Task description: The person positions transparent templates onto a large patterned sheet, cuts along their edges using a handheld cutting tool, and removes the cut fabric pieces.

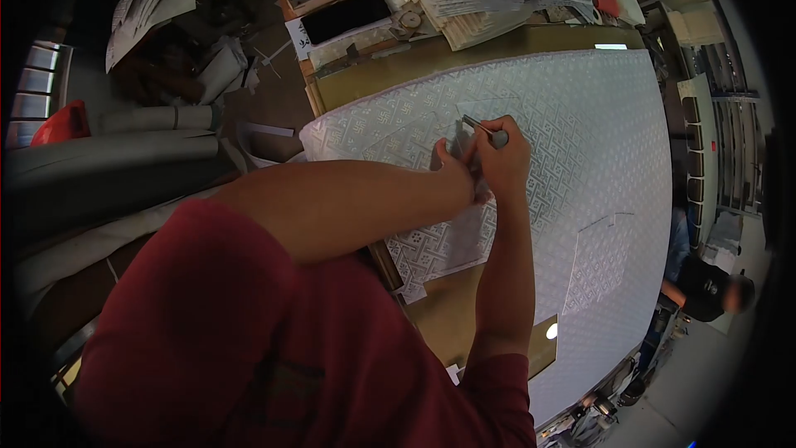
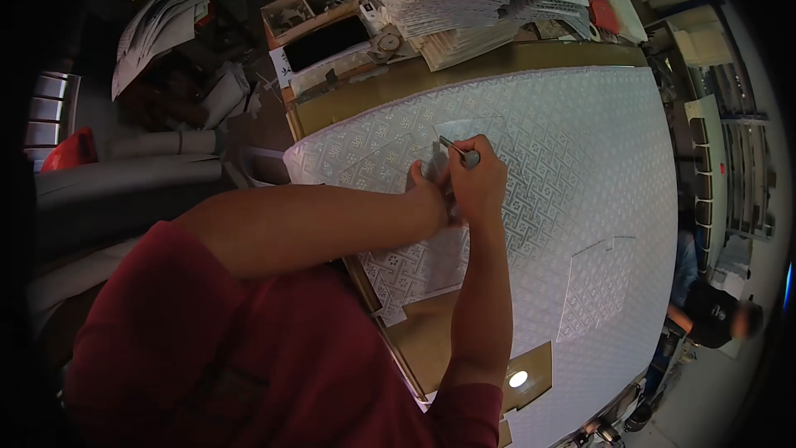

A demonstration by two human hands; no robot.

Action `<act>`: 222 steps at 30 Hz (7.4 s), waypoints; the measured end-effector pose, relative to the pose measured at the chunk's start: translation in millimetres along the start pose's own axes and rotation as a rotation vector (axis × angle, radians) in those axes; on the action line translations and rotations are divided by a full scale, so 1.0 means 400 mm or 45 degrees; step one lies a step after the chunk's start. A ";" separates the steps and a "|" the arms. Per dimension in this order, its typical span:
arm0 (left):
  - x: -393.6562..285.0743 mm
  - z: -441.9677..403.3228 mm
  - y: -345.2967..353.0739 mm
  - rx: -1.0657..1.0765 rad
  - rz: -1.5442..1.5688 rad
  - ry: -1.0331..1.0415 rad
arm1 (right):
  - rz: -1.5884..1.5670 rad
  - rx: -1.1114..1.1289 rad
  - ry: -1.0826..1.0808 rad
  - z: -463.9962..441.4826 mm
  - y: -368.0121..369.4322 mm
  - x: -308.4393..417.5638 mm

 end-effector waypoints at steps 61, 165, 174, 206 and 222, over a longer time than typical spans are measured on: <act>0.055 0.105 -0.077 -0.138 0.517 -0.138 | -0.643 0.266 -0.149 -0.046 0.037 -0.056; 0.018 0.262 -0.129 -0.059 -0.178 0.518 | -0.785 -0.921 0.599 0.769 -0.016 -0.242; 0.102 0.294 -0.103 -0.299 -0.016 0.632 | -0.311 -0.838 0.565 0.798 0.021 -0.213; 0.341 0.396 -0.049 -1.140 0.527 0.538 | 0.523 -0.835 0.136 0.788 0.023 -0.155; 0.337 0.401 -0.056 -1.147 0.509 0.535 | 0.501 -0.818 0.190 0.785 0.022 -0.156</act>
Point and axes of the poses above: each hand's wrist, its own z-axis away from the middle knuckle, its own y-axis out of the palm, x = y × z, the point moved 10 cm from there along -z, towards the middle knuckle, and after that the axes turned 4 degrees about z, right-handed, at the moved point
